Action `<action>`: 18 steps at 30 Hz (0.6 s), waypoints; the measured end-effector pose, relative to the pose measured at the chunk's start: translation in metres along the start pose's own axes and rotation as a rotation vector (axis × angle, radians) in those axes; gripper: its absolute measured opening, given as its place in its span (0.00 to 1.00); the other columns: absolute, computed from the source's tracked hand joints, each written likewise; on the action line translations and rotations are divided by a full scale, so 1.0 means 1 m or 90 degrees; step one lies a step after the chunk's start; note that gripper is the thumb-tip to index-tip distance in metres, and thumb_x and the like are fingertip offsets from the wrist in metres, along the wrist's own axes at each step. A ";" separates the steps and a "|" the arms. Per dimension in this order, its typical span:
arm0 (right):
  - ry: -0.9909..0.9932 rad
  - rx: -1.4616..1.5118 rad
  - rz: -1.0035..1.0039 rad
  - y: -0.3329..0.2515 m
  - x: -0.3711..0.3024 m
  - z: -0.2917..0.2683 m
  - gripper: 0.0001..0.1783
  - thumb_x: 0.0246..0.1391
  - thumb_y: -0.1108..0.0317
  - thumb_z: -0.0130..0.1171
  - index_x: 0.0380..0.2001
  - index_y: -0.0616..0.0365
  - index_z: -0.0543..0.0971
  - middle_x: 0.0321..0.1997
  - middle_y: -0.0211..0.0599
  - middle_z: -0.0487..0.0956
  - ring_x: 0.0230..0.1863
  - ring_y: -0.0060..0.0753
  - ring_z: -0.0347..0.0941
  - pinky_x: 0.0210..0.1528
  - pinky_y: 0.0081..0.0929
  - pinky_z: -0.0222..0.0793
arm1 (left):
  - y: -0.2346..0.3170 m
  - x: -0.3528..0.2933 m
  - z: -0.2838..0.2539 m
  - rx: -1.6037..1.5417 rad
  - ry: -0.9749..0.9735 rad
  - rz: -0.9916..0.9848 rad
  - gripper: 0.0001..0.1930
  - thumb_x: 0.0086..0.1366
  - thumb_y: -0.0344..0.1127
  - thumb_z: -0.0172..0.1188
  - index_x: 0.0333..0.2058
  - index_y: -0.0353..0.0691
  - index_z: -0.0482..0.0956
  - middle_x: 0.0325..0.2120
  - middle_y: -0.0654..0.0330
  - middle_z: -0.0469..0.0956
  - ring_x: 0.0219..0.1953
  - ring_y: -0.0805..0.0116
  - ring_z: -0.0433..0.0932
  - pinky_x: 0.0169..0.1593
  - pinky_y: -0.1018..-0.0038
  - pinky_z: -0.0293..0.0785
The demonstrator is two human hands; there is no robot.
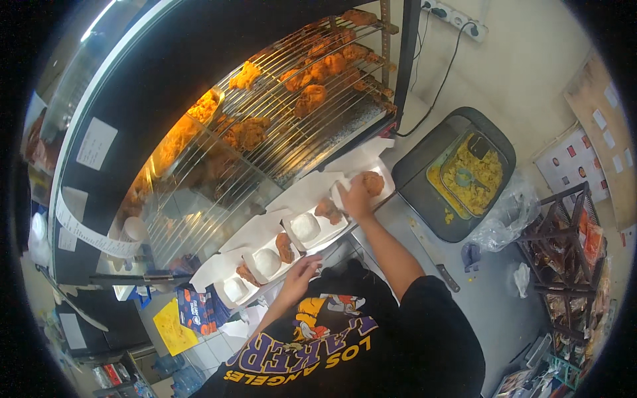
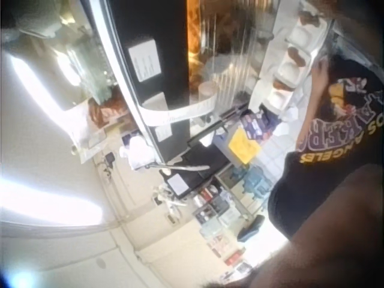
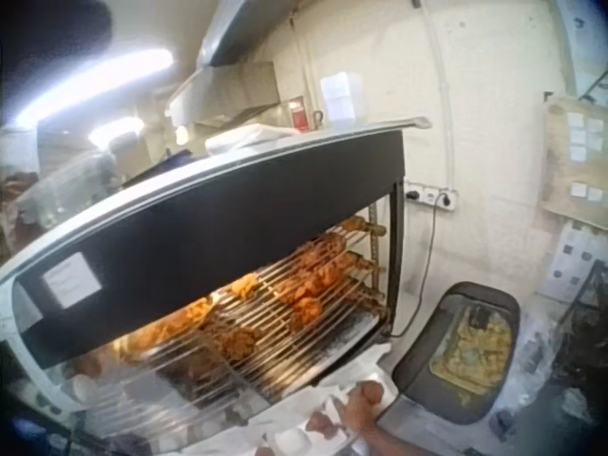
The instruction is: The person scoops scrambled eggs from a container into several white styrofoam boxes containing fried chicken. They then add green vegetables and red sauce packets to the boxes, close them, and place them on a counter.
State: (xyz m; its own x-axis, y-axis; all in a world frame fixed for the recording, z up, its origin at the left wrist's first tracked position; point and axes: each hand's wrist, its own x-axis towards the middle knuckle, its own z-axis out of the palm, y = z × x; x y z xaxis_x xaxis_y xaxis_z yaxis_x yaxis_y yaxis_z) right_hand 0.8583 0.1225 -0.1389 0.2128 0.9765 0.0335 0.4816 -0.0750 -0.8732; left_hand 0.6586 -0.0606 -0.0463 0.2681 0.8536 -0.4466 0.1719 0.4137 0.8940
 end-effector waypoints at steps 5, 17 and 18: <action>0.081 -0.418 -0.182 -0.010 -0.024 -0.002 0.13 0.48 0.63 0.60 0.33 0.60 0.74 0.35 0.44 0.75 0.43 0.48 0.69 0.46 0.38 0.64 | 0.068 -0.011 -0.029 0.370 0.344 0.474 0.13 0.62 0.32 0.51 0.45 0.38 0.74 0.50 0.49 0.69 0.55 0.56 0.67 0.58 0.62 0.59; 0.907 -0.326 0.355 0.080 -0.075 -0.181 0.26 0.51 0.55 0.55 0.43 0.69 0.72 0.42 0.49 0.74 0.44 0.51 0.69 0.49 0.45 0.61 | 0.140 0.065 -0.120 0.854 1.010 0.707 0.29 0.55 0.47 0.55 0.55 0.42 0.70 0.64 0.44 0.48 0.67 0.38 0.36 0.63 0.44 0.31; 0.827 -0.227 0.500 0.092 -0.078 -0.199 0.29 0.52 0.52 0.52 0.46 0.69 0.70 0.46 0.50 0.73 0.46 0.51 0.68 0.50 0.44 0.61 | 0.141 0.069 -0.119 0.849 1.016 0.713 0.29 0.55 0.47 0.55 0.55 0.43 0.70 0.64 0.45 0.48 0.67 0.38 0.36 0.63 0.45 0.30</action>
State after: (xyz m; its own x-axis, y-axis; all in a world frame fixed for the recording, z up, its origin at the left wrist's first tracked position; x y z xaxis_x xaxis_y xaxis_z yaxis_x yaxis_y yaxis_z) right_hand 1.0550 -0.0010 -0.1248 0.9704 -0.1536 0.1863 0.0295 -0.6903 -0.7229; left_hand 0.5886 0.0947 0.0532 0.1088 0.2723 0.9560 0.9935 0.0025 -0.1138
